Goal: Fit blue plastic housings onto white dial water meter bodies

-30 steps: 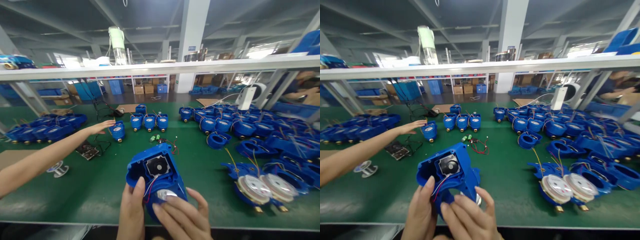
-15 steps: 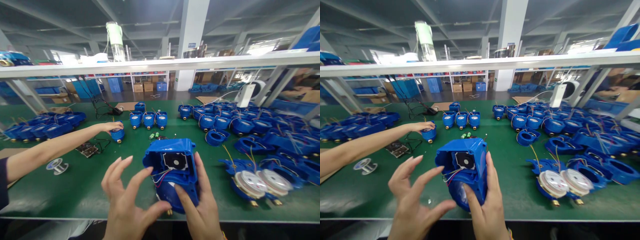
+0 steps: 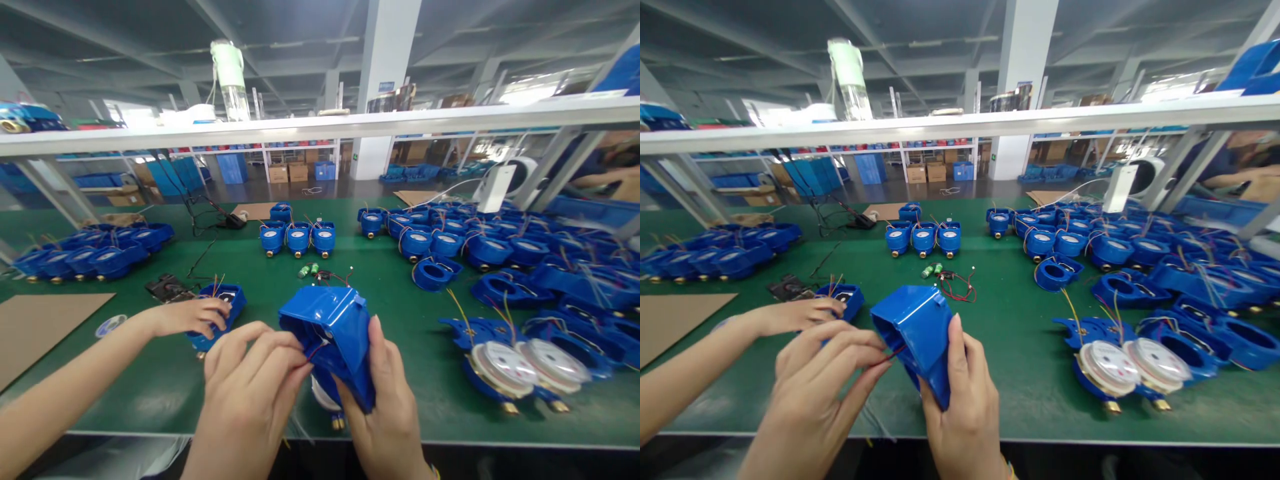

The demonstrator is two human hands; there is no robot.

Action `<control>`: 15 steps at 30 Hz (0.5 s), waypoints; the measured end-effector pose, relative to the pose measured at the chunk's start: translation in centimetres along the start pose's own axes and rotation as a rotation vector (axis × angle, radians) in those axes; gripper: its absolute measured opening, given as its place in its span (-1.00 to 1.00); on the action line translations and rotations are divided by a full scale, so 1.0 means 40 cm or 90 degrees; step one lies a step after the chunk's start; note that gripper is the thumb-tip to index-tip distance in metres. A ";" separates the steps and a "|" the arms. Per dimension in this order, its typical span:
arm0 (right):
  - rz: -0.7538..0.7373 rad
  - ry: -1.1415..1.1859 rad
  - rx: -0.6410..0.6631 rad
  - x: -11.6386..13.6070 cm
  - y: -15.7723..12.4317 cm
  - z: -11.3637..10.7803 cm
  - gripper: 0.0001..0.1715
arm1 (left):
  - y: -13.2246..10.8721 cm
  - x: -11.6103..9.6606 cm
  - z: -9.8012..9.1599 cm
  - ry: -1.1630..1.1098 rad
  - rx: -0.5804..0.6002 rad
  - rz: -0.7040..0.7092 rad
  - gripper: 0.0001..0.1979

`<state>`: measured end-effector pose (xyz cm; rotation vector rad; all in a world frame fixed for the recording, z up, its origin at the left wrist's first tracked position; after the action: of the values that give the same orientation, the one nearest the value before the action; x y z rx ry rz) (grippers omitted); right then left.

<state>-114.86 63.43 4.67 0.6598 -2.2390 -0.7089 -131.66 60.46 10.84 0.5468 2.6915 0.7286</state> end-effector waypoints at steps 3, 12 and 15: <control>0.003 -0.005 -0.008 -0.001 0.002 -0.005 -0.21 | 0.011 0.019 0.010 -0.243 0.120 -0.108 -0.86; 0.141 0.090 0.103 -0.022 -0.005 -0.012 -0.25 | 0.059 0.133 0.062 -0.876 0.320 -0.260 -0.78; 0.132 0.061 0.091 -0.023 -0.012 -0.017 -0.25 | 0.060 0.136 0.068 -0.953 0.373 -0.312 -0.74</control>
<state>-113.66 63.44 4.38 0.5081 -2.2427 -0.4087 -134.76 65.86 8.87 0.2874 1.3954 -0.5125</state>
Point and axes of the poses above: each hand's wrist, its own y-axis towards the middle knuckle, its own z-axis out of the palm, x = y × z, the point moved 3 cm from there along y, towards the middle knuckle, and after that the axes turned 13 degrees about x, right-handed, at the moved point
